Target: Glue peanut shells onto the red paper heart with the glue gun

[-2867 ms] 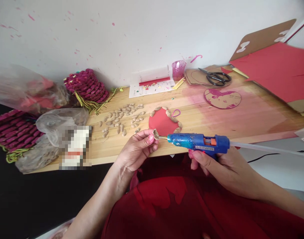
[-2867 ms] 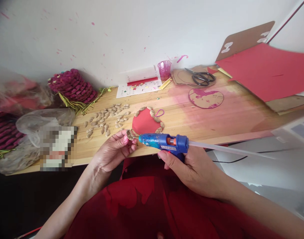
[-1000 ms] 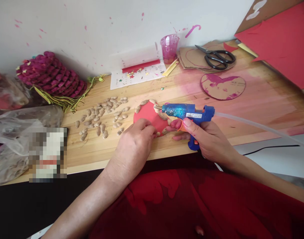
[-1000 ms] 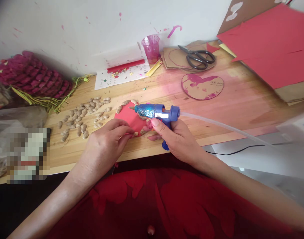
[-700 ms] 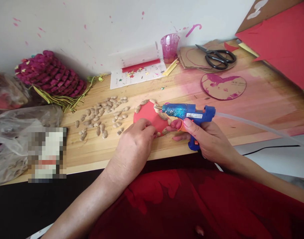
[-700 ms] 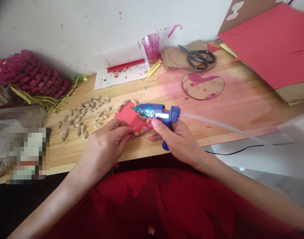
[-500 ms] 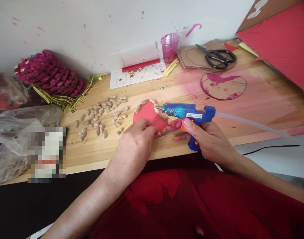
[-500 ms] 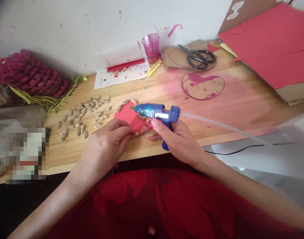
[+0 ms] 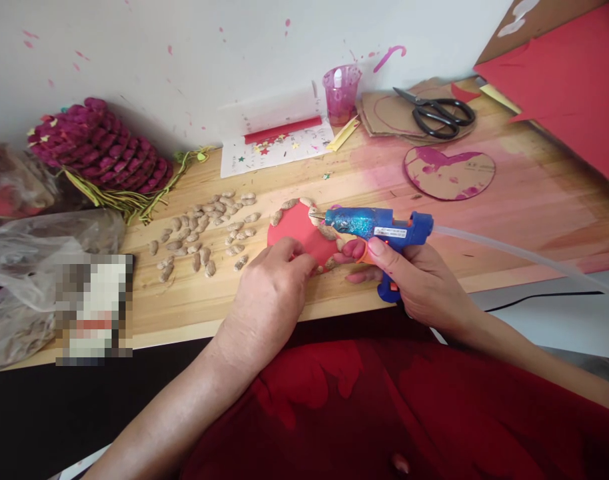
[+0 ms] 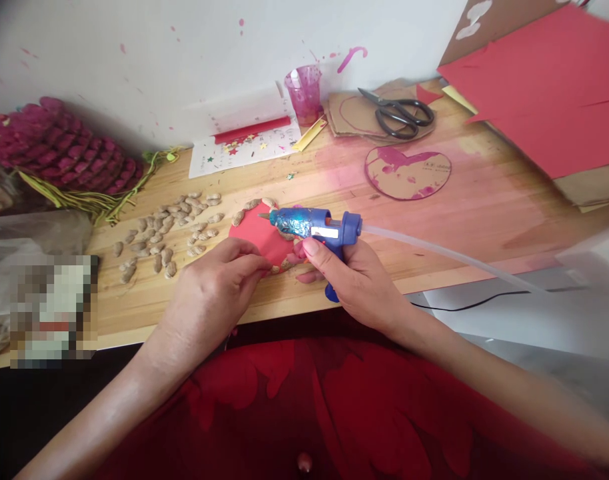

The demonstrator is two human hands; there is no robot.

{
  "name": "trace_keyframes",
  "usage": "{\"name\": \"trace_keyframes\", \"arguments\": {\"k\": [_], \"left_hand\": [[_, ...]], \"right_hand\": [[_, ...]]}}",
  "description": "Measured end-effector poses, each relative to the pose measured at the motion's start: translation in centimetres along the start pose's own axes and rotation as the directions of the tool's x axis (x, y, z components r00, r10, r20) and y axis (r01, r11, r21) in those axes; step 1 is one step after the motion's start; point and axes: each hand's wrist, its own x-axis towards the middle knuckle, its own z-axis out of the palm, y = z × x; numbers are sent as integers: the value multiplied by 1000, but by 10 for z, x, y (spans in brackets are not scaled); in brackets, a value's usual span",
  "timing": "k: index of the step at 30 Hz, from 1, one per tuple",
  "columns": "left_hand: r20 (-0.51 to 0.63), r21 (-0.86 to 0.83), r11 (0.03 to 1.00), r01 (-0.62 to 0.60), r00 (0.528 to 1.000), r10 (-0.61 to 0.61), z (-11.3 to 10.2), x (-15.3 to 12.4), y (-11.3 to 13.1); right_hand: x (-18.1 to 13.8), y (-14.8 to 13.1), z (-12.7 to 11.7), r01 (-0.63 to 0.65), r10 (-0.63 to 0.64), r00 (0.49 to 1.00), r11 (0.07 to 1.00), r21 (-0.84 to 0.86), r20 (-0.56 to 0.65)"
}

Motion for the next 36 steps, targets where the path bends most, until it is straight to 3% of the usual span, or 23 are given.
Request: {"name": "trace_keyframes", "arguments": {"k": [7,13,17,36], "left_hand": [[-9,29,999,21,1000,-21,2,1,1],[-89,-237,971,37,994,-59,-5,-3,-13],[-128,-299,953,54,987,-96,-4,-7,-17],[-195,-136,991,21,980,-47,11,-9,-4]], "right_hand": [[0,-1,2,5,-5,1000,1000,-7,-13],[1,-1,3,3,-3,1000,999,38,3],[2,1,3,11,-11,1000,998,58,-4],[3,-2,4,33,-33,999,999,38,-22]]}}
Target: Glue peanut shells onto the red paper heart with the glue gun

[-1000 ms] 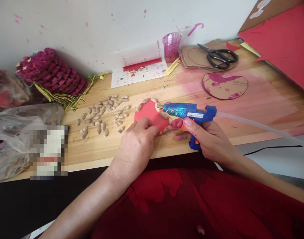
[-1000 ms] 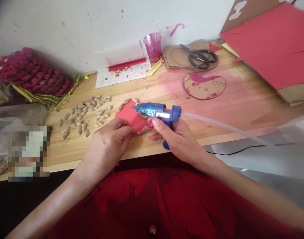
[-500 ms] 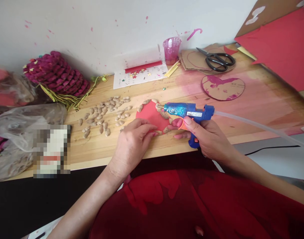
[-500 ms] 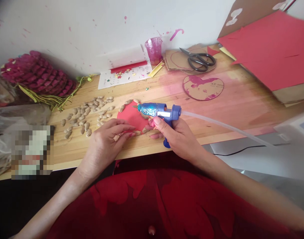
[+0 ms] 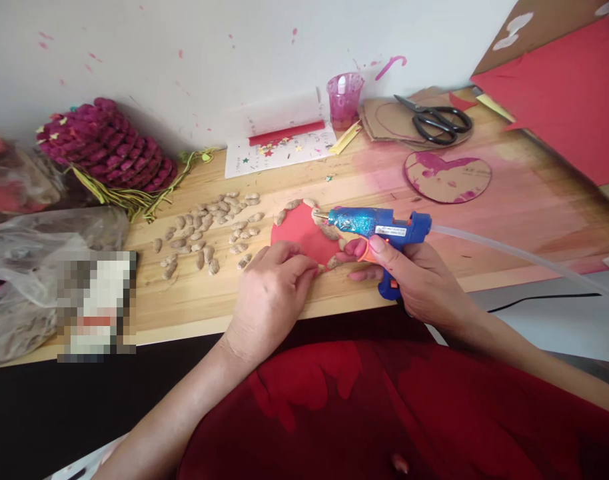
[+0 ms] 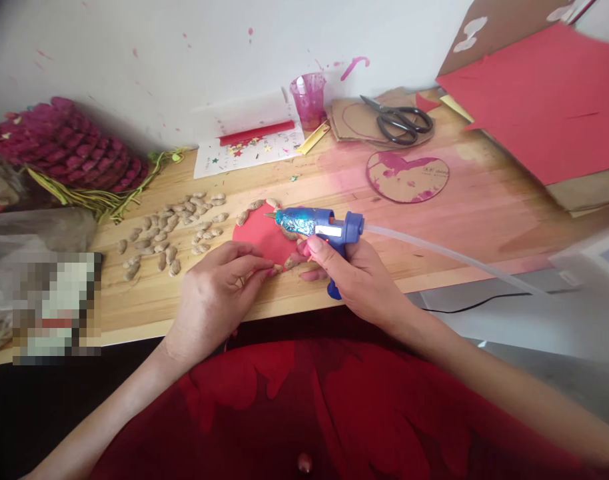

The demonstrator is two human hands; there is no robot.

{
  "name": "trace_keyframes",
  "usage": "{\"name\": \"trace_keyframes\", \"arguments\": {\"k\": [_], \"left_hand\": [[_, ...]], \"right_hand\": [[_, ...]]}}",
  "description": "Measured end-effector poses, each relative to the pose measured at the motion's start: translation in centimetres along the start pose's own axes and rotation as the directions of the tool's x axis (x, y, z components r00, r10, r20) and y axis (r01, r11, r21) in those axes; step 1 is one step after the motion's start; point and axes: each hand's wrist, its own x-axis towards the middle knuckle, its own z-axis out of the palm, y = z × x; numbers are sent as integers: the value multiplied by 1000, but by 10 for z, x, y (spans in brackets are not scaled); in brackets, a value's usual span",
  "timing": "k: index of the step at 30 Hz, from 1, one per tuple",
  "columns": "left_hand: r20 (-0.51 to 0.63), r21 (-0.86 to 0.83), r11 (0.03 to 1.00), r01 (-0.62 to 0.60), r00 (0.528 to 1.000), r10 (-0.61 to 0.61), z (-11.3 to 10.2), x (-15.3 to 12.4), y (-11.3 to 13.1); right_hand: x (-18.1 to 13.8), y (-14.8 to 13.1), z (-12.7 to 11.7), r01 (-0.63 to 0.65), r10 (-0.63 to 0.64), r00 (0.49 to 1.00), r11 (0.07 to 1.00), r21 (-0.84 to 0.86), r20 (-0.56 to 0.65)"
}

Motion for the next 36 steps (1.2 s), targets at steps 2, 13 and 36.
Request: {"name": "trace_keyframes", "arguments": {"k": [2,13,36], "left_hand": [[3,4,1000,2,1000,-2,0,0,1],[7,18,1000,24,1000,-24,0,0,4],[124,121,988,99,986,-114,-1,2,13]], "right_hand": [[0,0,0,-11,11,1000,1000,-5,-1],[-1,-1,-1,-32,32,999,999,-28,-2],[-2,5,-5,-95,94,994,995,-21,-48]]}}
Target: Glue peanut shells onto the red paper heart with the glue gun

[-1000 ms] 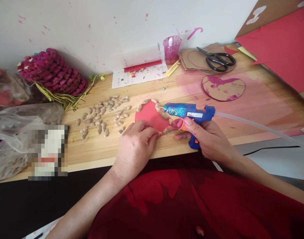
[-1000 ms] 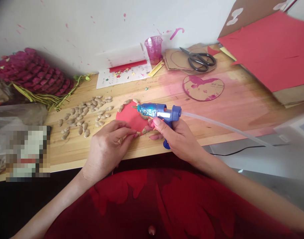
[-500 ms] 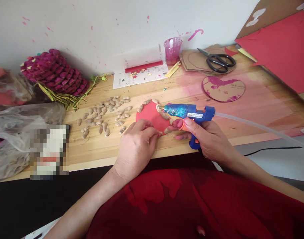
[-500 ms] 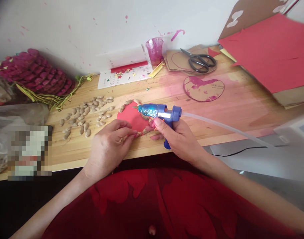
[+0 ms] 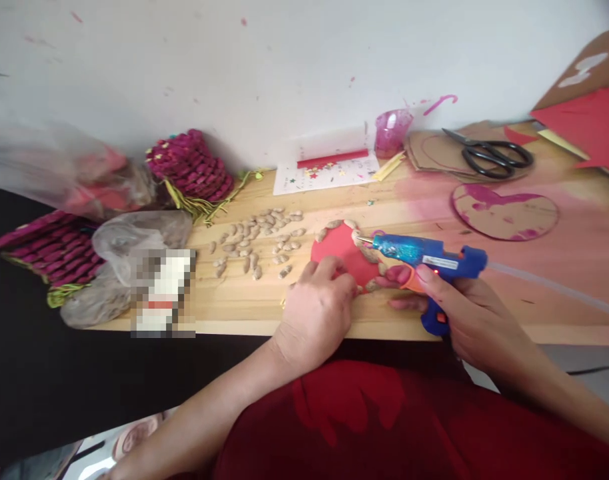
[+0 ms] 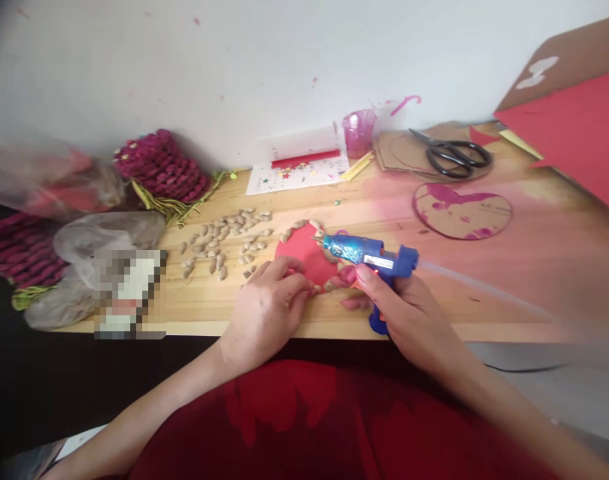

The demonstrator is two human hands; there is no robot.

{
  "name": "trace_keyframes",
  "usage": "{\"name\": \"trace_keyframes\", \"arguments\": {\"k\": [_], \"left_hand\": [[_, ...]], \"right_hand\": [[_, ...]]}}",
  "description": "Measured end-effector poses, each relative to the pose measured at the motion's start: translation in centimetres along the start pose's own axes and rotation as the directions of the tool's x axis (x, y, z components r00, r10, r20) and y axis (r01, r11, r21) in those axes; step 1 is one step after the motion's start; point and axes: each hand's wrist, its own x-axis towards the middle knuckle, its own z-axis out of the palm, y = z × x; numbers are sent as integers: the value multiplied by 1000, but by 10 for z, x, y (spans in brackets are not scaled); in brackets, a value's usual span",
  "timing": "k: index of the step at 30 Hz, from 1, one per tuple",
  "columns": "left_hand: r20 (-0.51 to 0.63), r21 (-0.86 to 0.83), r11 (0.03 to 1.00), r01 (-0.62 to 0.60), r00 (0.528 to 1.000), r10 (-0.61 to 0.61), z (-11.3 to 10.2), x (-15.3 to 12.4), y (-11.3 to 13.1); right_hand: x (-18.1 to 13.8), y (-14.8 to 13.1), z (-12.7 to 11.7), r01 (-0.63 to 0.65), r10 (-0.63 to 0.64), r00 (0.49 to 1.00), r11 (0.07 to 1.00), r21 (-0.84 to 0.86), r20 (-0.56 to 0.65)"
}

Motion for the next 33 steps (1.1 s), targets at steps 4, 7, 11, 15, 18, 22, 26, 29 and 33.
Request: {"name": "trace_keyframes", "arguments": {"k": [4,7,11,15,18,22,26,29,33], "left_hand": [[50,34,999,35,998,-36,0,0,1],[69,60,998,28,997,-32,0,0,2],[95,83,996,17,995,-25,-1,0,2],[118,92,996,8,993,-19,-3,0,2],[126,100,995,3,992,-16,-2,0,2],[103,100,995,-14,995,4,-1,-1,1],[105,106,994,-17,994,6,0,-2,1],[98,102,995,-21,995,11,0,-1,1],[108,108,994,-24,994,12,-1,-2,0]], "right_hand": [[4,5,-3,12,-13,1000,1000,-14,-27],[4,1,-1,-33,32,998,999,-25,-61],[2,-8,5,-75,72,991,997,-16,-115],[2,-9,5,-84,73,984,994,-64,-160],[4,-6,3,-82,71,985,994,-65,-159],[4,-8,5,-78,69,984,996,-51,-162],[3,-15,9,-95,92,979,995,-10,-185],[3,-17,12,-91,98,979,995,49,-178],[3,-13,12,-127,154,971,981,150,-184]]}}
